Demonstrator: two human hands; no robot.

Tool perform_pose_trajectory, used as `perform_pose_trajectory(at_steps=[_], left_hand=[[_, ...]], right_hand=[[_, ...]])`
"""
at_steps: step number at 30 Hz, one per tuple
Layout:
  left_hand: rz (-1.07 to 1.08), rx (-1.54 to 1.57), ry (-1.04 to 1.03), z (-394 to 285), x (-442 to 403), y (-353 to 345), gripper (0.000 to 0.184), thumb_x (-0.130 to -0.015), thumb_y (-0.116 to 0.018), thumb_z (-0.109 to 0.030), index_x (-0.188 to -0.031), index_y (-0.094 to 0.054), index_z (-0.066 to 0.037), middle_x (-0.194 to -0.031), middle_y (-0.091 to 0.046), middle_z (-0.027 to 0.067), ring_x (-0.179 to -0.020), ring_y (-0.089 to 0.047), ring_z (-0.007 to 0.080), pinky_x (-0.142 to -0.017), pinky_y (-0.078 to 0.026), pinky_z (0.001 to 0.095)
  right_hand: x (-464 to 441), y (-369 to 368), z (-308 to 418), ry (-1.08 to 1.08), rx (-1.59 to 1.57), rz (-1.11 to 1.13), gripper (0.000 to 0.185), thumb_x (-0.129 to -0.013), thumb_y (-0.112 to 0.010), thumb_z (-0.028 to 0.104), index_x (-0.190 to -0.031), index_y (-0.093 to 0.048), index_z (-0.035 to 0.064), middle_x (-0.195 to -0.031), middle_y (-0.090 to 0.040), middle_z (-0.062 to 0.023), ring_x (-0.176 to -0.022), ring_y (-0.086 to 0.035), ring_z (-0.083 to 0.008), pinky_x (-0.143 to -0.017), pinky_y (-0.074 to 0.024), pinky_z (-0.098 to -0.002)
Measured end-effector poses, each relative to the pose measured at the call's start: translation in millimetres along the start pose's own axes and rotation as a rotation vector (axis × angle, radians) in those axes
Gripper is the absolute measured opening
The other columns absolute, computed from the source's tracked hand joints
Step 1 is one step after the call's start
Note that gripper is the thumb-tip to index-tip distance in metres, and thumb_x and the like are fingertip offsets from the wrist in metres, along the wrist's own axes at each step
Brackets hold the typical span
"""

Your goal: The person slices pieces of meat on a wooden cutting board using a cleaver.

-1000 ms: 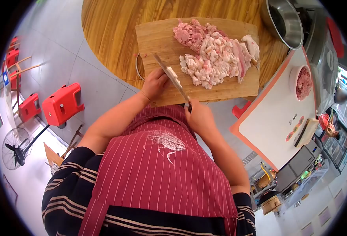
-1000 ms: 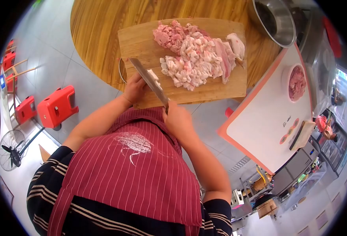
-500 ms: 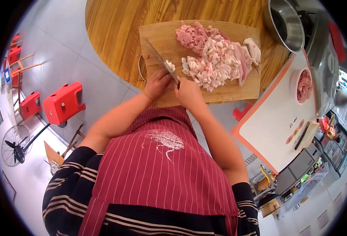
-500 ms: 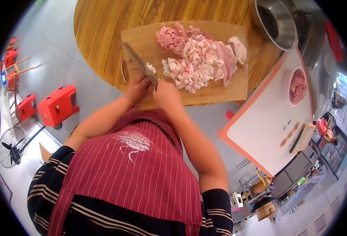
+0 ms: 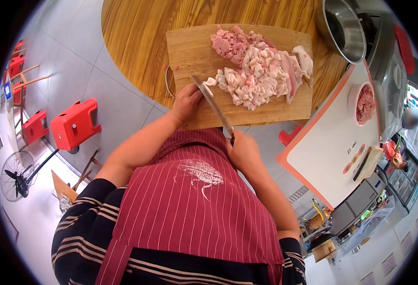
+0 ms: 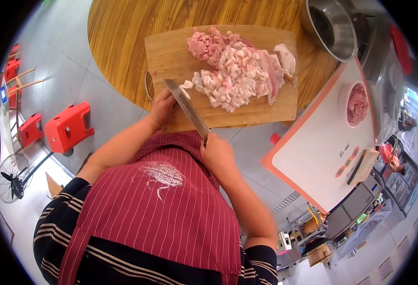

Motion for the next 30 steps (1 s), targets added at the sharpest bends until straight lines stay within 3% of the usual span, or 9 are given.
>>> perform_pose_trajectory(at_steps=[4, 7, 9, 14, 20, 30], left_hand=[[-0.017, -0.008, 0.001, -1, -1, -1, 0.029, -0.072, -0.066, -0.004, -0.1, -0.063, -0.005, -0.096, -0.059, 0.0135, -0.084, -0.06, 0.0333, -0.073, -0.05, 0.04], [-0.007, -0.024, 0.009, 5, 2, -3, 0.027, -0.072, -0.068, -0.005, -0.099, -0.064, -0.004, -0.097, -0.06, 0.0128, -0.085, -0.06, 0.0323, -0.073, -0.05, 0.039], [0.017, -0.044, -0.006, 7, 2, -7, 0.025, -0.072, -0.068, -0.005, -0.097, -0.064, -0.002, -0.098, -0.06, 0.0122, -0.086, -0.061, 0.0312, -0.074, -0.051, 0.038], [-0.074, -0.058, -0.067, -1, 0, -1, 0.022, -0.075, -0.066, -0.003, -0.097, -0.064, -0.005, -0.099, -0.06, 0.0134, -0.085, -0.061, 0.0324, -0.072, -0.051, 0.0385], [-0.065, -0.016, -0.017, -2, 1, 3, 0.021, -0.075, -0.068, -0.003, -0.095, -0.063, -0.004, -0.098, -0.06, 0.011, -0.087, -0.061, 0.029, -0.073, -0.052, 0.0348], [0.02, -0.023, -0.01, 2, 2, -2, 0.024, -0.073, -0.067, -0.005, -0.097, -0.064, -0.003, -0.101, -0.06, 0.0131, -0.088, -0.06, 0.0313, -0.077, -0.051, 0.0377]], right_hand=[[-9, -8, -3, -0.036, -0.016, 0.02, 0.028, -0.086, -0.056, 0.022, -0.1, -0.058, -0.0013, -0.079, -0.064, -0.0253, -0.078, -0.061, -0.0436, -0.071, -0.0473, -0.0507], [-46, -15, 12, 0.054, -0.105, -0.025, 0.028, -0.086, -0.055, 0.022, -0.101, -0.057, -0.0017, -0.079, -0.063, -0.0256, -0.078, -0.061, -0.0437, -0.071, -0.0475, -0.0502], [-75, -15, 23, 0.085, -0.005, -0.1, 0.025, -0.086, -0.054, 0.021, -0.094, -0.06, -0.0023, -0.077, -0.062, -0.0266, -0.077, -0.061, -0.0434, -0.07, -0.0476, -0.0497], [-112, 14, 41, 0.218, -0.103, -0.13, 0.028, -0.083, -0.058, 0.024, -0.086, -0.061, -0.0041, -0.082, -0.064, -0.0261, -0.081, -0.062, -0.0427, -0.074, -0.0485, -0.0482], [-66, 32, 28, 0.196, -0.11, -0.223, 0.029, -0.085, -0.058, 0.024, -0.092, -0.061, -0.004, -0.081, -0.063, -0.026, -0.078, -0.061, -0.0423, -0.071, -0.0485, -0.0472], [-6, -2, 4, 0.021, -0.03, -0.025, 0.024, -0.087, -0.053, 0.021, -0.092, -0.057, -0.0016, -0.077, -0.063, -0.0251, -0.075, -0.061, -0.0435, -0.07, -0.0474, -0.0511]])
Point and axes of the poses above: each hand's wrist, its own x-axis away from the middle knuckle, its own y-axis out of the back of the hand, z = x × y, the point moved 7 cm from there along -x, towards the middle knuckle
